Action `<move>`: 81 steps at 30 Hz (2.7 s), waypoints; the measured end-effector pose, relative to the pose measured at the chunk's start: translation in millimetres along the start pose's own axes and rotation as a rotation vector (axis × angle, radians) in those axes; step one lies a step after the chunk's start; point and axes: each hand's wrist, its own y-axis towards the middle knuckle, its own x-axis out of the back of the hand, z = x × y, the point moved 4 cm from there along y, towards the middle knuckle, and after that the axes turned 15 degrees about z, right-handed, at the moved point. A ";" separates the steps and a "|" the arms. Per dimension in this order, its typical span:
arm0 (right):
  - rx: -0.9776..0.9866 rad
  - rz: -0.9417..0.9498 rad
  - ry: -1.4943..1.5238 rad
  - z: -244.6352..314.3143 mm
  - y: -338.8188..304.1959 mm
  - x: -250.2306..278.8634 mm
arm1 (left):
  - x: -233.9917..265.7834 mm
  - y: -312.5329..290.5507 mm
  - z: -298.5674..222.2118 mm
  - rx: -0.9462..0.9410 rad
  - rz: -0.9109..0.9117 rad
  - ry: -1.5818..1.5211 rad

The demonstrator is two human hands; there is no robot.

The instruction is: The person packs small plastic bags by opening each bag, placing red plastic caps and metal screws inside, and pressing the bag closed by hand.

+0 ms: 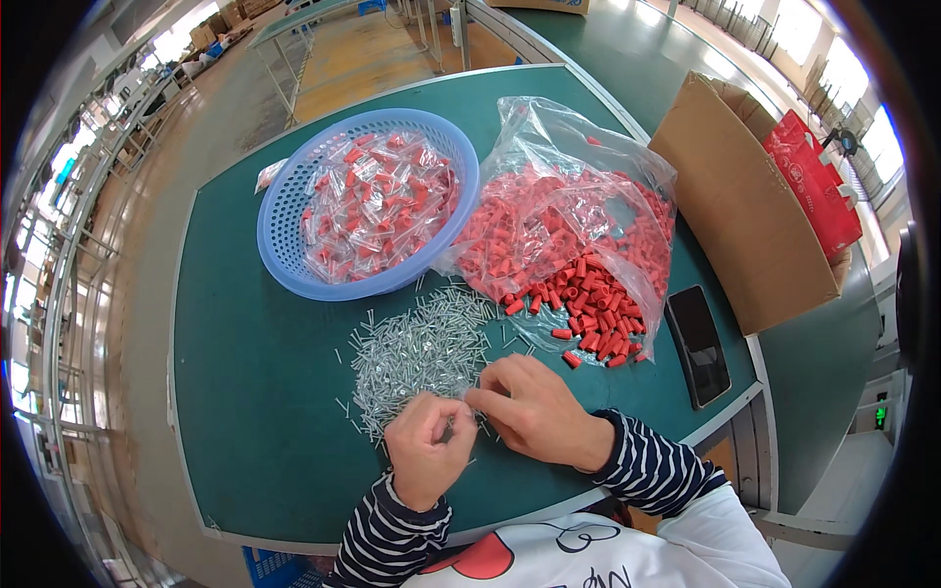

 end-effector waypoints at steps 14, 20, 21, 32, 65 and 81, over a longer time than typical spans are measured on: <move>0.081 -0.119 0.203 -7.5 -0.5 16.7 | 0.7 -1.3 17.4 0.366 0.111 -0.768; 0.088 -0.111 -0.027 -10.3 -2.2 17.1 | 5.8 2.2 9.3 0.123 0.029 -0.267; 0.089 -0.109 -0.026 -9.4 -1.7 17.5 | 4.5 2.7 1.0 0.025 0.057 -0.140; 0.127 0.060 0.022 -2.7 0.0 14.7 | 0.0 1.4 0.1 -0.076 0.086 0.046; -0.318 0.327 -0.312 -27.1 24.8 -14.1 | 3.6 0.7 3.1 0.026 0.001 -0.082; -0.277 0.056 0.427 -34.2 14.5 19.2 | 1.8 -1.0 7.5 0.077 -0.017 -0.135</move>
